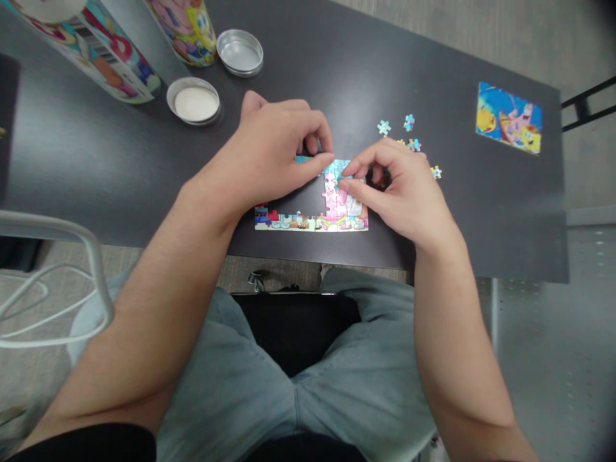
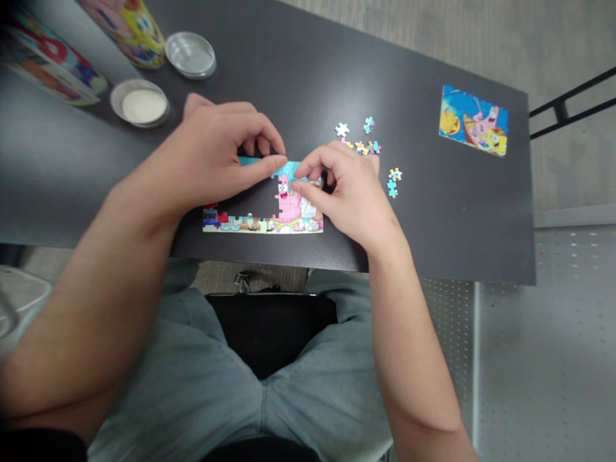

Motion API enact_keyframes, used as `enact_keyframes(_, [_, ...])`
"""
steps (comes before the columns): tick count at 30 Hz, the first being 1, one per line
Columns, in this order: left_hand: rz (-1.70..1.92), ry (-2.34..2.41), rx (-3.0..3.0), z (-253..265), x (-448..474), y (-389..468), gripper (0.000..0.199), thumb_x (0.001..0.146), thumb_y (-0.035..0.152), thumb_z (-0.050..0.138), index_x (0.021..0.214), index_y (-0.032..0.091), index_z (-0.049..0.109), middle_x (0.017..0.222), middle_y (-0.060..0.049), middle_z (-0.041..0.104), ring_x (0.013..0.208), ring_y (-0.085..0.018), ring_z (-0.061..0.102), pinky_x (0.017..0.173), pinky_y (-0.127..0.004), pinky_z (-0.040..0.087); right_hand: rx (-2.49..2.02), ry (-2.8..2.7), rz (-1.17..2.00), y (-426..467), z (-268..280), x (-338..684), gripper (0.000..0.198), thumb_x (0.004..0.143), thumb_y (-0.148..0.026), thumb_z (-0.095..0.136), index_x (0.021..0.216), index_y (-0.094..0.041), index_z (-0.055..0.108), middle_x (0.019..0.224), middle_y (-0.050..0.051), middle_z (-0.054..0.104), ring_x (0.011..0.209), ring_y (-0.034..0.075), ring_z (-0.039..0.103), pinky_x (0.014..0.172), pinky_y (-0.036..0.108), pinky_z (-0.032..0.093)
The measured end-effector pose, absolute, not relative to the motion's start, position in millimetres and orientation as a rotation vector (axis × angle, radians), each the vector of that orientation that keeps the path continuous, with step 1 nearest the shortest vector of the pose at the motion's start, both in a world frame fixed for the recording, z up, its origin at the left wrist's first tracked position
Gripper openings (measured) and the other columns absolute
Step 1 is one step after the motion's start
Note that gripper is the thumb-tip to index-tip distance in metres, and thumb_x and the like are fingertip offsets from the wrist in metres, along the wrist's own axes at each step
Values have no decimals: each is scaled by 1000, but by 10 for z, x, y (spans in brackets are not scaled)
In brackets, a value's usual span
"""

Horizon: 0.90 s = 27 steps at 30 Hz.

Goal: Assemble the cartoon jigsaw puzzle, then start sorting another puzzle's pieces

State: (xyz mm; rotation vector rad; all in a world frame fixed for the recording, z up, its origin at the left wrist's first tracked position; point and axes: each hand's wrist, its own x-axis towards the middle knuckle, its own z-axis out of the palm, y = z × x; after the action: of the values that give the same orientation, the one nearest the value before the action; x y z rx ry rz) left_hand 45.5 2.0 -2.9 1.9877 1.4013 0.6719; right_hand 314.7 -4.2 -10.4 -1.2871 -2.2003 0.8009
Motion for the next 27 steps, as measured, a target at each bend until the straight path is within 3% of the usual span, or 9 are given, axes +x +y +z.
enact_keyframes(8, [642, 1424, 1975, -53, 441, 23, 16, 99, 56, 83, 103, 41, 87, 107, -8, 83, 129, -47, 77, 102, -69, 60, -1309, -2195, 760, -54, -77, 3148, 27, 113, -57, 88, 108, -30, 89, 103, 8, 79, 100, 32, 69, 100, 54, 55])
enact_keyframes(15, [625, 1424, 2029, -50, 441, 26, 16, 102, 54, 80, 104, 40, 87, 110, -8, 84, 125, -45, 78, 106, -70, 59, -1279, -2241, 736, -86, -58, 3136, 21, 109, -47, 97, 111, -29, 87, 113, 9, 82, 103, 32, 69, 118, 64, 46])
enact_keyframes(23, [634, 1424, 2086, -43, 428, 5, 17, 104, 52, 77, 102, 37, 84, 112, -7, 84, 117, -41, 79, 108, -69, 57, -1311, -2027, 640, 93, -81, 3465, 27, 120, -58, 82, 113, -32, 87, 107, 7, 78, 102, 33, 72, 102, 55, 56])
enact_keyframes(27, [661, 1405, 2102, -12, 410, -8, 18, 104, 50, 75, 98, 35, 82, 109, -5, 81, 110, -37, 77, 116, -73, 47, -1361, -1923, 517, 219, -91, 3798, 20, 114, -51, 84, 111, -31, 86, 105, 6, 80, 90, 29, 67, 93, 52, 55])
